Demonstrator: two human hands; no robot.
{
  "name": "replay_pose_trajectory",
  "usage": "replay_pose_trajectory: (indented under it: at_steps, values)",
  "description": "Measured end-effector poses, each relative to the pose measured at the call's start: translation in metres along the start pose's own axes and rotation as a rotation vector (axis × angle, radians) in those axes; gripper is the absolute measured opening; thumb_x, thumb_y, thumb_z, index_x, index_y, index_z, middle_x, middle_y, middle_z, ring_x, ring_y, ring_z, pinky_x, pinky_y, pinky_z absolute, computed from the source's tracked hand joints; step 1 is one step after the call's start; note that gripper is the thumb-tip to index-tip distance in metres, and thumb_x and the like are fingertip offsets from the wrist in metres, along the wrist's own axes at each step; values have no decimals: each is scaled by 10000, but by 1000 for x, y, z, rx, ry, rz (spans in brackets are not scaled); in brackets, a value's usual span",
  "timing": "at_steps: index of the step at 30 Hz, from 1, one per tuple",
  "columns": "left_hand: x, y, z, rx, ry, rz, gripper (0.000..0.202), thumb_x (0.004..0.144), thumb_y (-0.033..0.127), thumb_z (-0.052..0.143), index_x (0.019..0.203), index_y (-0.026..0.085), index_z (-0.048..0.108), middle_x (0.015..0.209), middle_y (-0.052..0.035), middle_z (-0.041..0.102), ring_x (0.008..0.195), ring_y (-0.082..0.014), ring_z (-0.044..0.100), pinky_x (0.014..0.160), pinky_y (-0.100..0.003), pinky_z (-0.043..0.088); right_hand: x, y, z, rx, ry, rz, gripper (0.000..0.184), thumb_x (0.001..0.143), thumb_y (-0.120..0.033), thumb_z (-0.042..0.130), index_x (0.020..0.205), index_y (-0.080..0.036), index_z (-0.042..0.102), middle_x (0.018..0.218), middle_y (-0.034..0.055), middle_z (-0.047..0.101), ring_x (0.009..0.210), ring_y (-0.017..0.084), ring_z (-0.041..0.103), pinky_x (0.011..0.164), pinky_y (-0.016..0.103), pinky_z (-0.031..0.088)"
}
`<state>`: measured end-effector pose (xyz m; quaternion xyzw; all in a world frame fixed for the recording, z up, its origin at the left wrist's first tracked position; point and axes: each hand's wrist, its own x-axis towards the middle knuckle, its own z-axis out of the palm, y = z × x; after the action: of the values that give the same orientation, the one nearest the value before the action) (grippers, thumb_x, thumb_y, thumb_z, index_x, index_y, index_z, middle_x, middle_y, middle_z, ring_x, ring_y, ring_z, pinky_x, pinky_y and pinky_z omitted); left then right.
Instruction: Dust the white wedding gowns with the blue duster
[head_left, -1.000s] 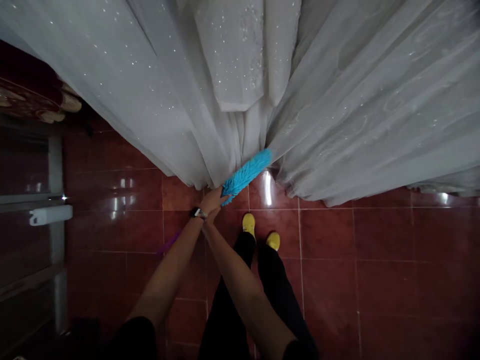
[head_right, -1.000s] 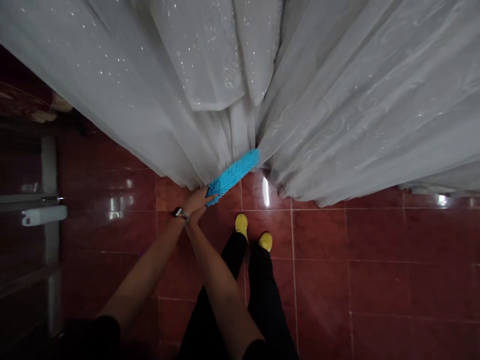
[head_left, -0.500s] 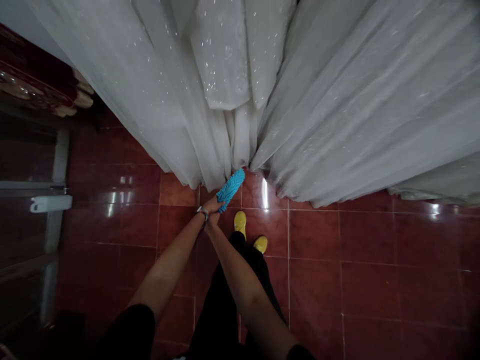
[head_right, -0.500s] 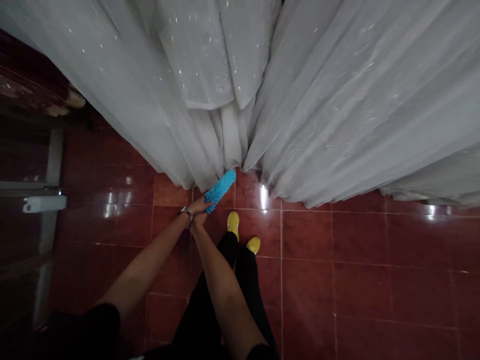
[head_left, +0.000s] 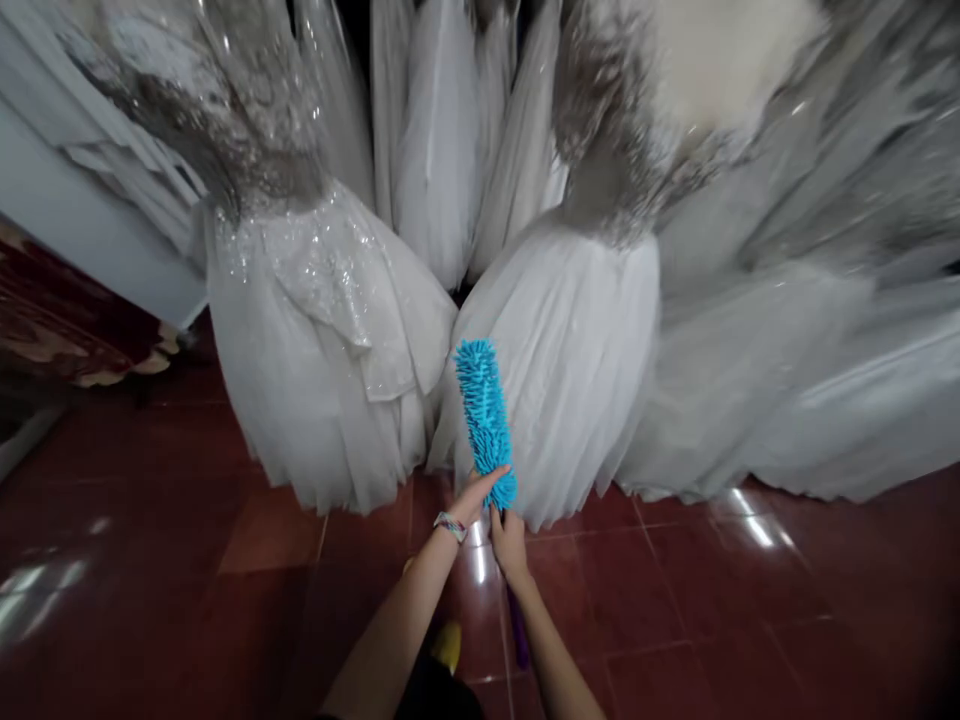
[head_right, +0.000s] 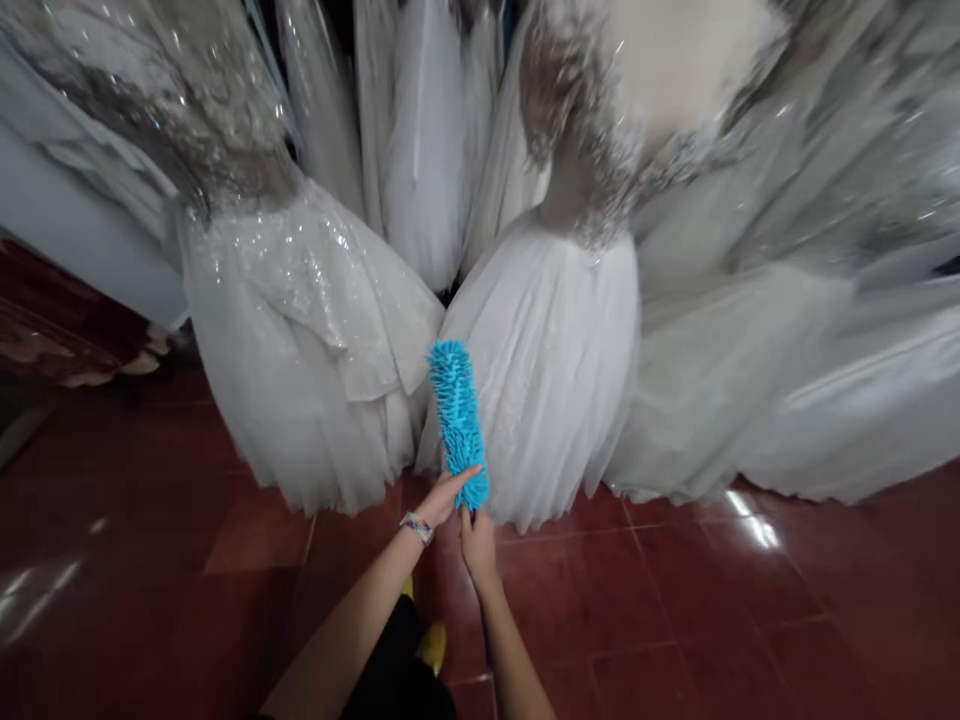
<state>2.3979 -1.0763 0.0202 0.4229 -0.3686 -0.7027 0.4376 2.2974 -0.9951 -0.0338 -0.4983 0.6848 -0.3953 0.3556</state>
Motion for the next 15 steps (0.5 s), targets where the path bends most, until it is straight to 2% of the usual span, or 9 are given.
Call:
replay_pose_trajectory:
  at_steps: [2,5,7,9,12,13,15]
  values:
    - [12,25,35,-91,14,11,767,710,749,865,1299,266,775,1545,-178,706,1410,-426,699,1235,-537,571,18,-30,-34,-11,-6,-31,532,978,-666,510,959,-217,795,748,145,773,709,366,758,793,477,614]
    - [37,70,76,-185,26,70,720,724,670,895,1322,288,774,1552,-131,710,1424,-402,692,1268,-533,545,57,-76,-75,-28,17,-149,499,1004,-584,509,1126,-202,807,1027,185,841,978,380,811,928,468,621]
    - [63,108,100,-170,-18,189,727,801,622,872,1408,246,736,1560,-122,705,1436,-362,687,1301,-527,512,93,-107,-100,-92,42,-201,506,1017,-541,481,1154,-171,798,1132,219,838,1077,392,805,979,478,607]
    - [97,145,121,-134,-67,318,681,894,585,828,1452,212,710,1547,-122,713,1448,-318,676,1317,-499,492,138,-135,-119,-163,80,-233,542,1038,-513,432,1183,-133,789,1141,244,833,1075,396,805,975,480,603]
    - [158,183,140,-103,-50,412,580,975,606,761,1387,198,747,1463,-140,759,1395,-294,701,1287,-467,512,203,-163,-130,-220,110,-256,602,1074,-457,373,1332,-61,746,1217,275,817,1127,377,800,997,454,603]
    - [177,186,141,-111,-13,407,594,975,625,756,1365,177,756,1428,-159,773,1365,-305,715,1272,-478,521,222,-166,-127,-230,93,-242,606,1086,-437,371,1389,-46,722,1262,281,807,1167,365,794,1016,439,601]
    - [208,178,134,-168,100,320,653,944,649,786,1347,136,758,1386,-190,784,1352,-320,719,1268,-486,511,249,-162,-114,-260,10,-187,595,1106,-385,387,1508,-36,653,1369,282,774,1263,336,772,1069,408,587]
